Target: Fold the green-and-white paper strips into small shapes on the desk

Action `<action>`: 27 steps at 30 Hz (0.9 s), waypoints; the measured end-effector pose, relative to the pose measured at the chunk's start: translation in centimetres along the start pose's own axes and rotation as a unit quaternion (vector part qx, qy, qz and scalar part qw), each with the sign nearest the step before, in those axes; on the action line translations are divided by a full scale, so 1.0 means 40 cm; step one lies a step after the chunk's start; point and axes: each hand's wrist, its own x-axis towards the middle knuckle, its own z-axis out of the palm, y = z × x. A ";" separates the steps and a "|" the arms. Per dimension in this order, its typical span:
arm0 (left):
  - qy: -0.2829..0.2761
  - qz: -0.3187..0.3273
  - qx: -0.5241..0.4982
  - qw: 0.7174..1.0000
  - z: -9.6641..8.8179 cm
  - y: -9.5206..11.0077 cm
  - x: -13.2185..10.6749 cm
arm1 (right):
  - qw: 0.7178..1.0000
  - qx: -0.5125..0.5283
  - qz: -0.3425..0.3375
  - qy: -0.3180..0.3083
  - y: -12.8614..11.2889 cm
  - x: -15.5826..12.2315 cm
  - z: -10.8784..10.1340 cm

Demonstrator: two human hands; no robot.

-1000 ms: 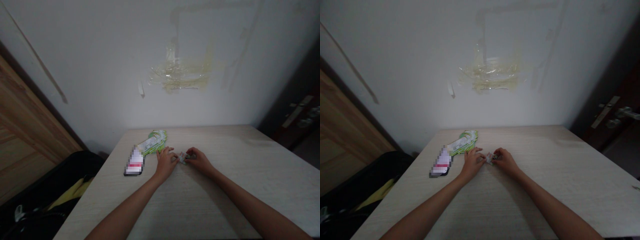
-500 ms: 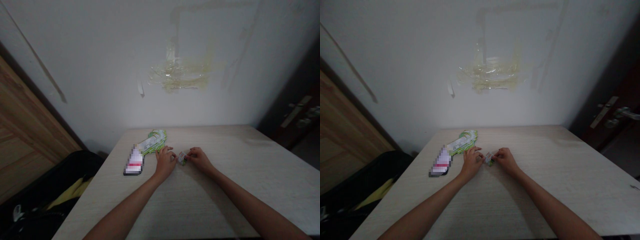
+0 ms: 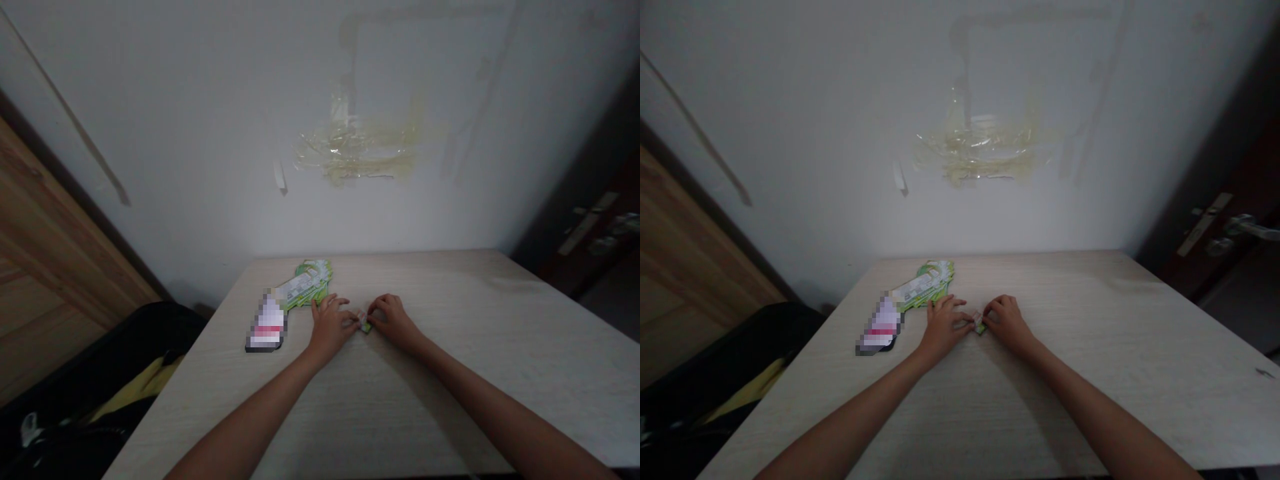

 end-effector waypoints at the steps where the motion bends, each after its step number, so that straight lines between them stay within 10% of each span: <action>1: -0.003 0.004 0.001 1.000 0.000 -0.003 0.000 | 1.000 0.001 -0.002 -0.002 0.000 0.001 -0.001; 27: -0.008 0.038 0.002 0.999 -0.003 -0.019 0.003 | 0.983 0.014 -0.155 -0.096 -0.009 0.000 -0.066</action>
